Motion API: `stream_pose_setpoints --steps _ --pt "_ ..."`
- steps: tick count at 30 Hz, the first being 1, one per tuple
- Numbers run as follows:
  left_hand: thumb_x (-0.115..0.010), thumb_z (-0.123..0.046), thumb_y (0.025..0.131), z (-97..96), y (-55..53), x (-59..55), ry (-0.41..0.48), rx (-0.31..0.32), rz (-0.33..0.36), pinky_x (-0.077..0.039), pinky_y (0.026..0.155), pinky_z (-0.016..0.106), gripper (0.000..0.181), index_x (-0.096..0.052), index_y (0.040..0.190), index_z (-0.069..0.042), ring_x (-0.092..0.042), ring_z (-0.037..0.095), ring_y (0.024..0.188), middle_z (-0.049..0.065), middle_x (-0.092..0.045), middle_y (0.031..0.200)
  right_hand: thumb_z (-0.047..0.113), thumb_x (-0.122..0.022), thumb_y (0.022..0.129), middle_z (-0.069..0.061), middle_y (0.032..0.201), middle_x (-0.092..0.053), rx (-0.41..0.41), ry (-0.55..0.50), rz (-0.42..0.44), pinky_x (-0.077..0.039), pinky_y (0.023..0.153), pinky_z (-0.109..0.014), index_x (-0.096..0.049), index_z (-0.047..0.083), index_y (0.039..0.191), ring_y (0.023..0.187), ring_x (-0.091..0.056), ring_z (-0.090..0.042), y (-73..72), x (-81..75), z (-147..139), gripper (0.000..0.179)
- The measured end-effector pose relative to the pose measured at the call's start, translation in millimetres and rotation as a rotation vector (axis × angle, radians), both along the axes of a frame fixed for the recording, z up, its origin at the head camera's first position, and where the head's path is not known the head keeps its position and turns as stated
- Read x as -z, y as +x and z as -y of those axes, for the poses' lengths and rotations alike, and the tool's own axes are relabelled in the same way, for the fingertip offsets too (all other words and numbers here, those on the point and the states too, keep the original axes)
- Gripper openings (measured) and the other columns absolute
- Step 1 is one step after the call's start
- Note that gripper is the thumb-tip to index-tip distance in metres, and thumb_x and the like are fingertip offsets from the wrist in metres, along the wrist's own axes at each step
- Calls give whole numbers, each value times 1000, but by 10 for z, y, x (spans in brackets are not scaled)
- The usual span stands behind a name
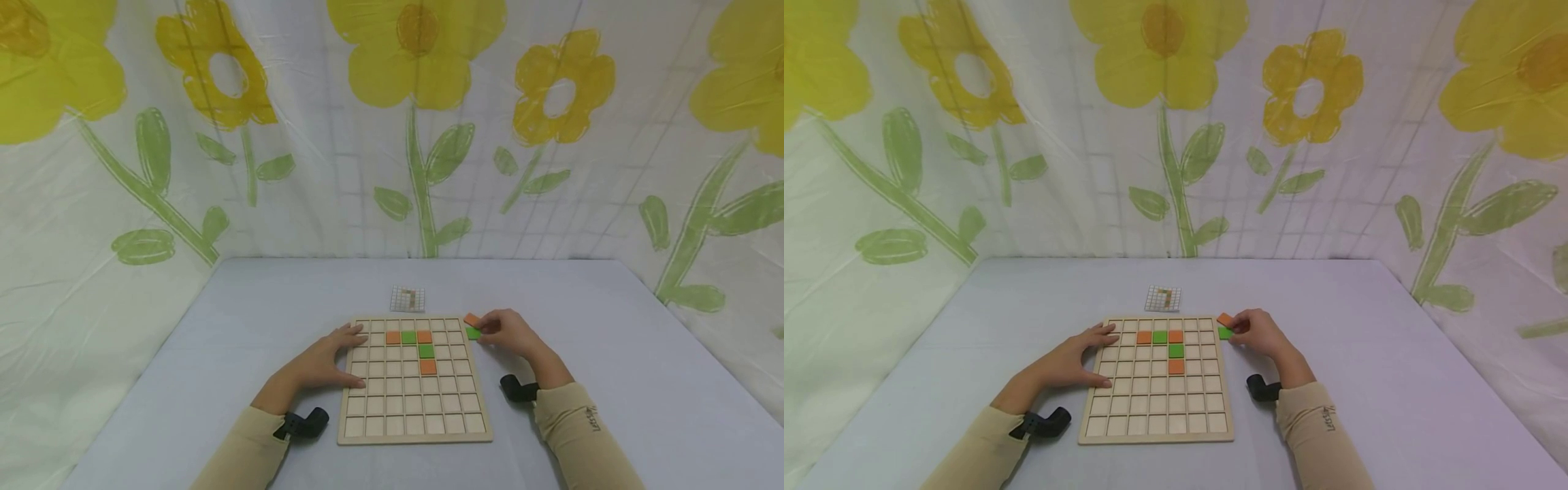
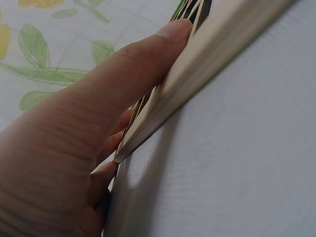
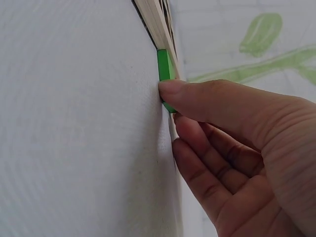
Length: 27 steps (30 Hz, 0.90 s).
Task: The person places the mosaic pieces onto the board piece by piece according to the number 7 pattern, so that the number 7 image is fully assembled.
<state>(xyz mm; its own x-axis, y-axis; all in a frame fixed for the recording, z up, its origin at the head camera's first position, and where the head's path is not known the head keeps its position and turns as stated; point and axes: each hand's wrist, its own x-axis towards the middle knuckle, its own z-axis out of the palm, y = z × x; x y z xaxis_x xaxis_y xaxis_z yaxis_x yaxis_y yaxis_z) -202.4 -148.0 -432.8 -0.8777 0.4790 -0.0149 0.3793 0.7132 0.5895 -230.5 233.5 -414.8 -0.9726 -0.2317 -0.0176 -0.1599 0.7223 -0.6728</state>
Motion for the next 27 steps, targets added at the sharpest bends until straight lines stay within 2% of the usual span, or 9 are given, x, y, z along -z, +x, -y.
stream_pose_setpoints --steps 8,18,27 --pt "-79 -55 63 1 -2 -5 6 -2 3 -20 114 55 87 -48 136 -21 -17 27 144 -2 -29 153 6 -75 75 -15 97 -67 -30 26 -2 -54 75 -35 -68 -3 99 87 -63 -21 -7 -6 -25 26" --pt "-78 -56 62 -10 -9 22 -4 -9 3 -20 115 55 87 -48 136 -22 -17 26 145 -3 -29 153 8 -76 75 -10 91 -67 -68 64 3 -50 67 -25 -69 -1 95 80 -59 -14 -7 -53 -53 23" --pt "-79 -56 62 -8 -9 18 -3 -13 7 -19 115 54 87 -49 136 -21 -17 26 145 -3 -30 153 8 -75 75 -11 92 -68 -115 30 -12 -52 68 -26 -69 -1 95 80 -60 -13 45 -135 -6 23"
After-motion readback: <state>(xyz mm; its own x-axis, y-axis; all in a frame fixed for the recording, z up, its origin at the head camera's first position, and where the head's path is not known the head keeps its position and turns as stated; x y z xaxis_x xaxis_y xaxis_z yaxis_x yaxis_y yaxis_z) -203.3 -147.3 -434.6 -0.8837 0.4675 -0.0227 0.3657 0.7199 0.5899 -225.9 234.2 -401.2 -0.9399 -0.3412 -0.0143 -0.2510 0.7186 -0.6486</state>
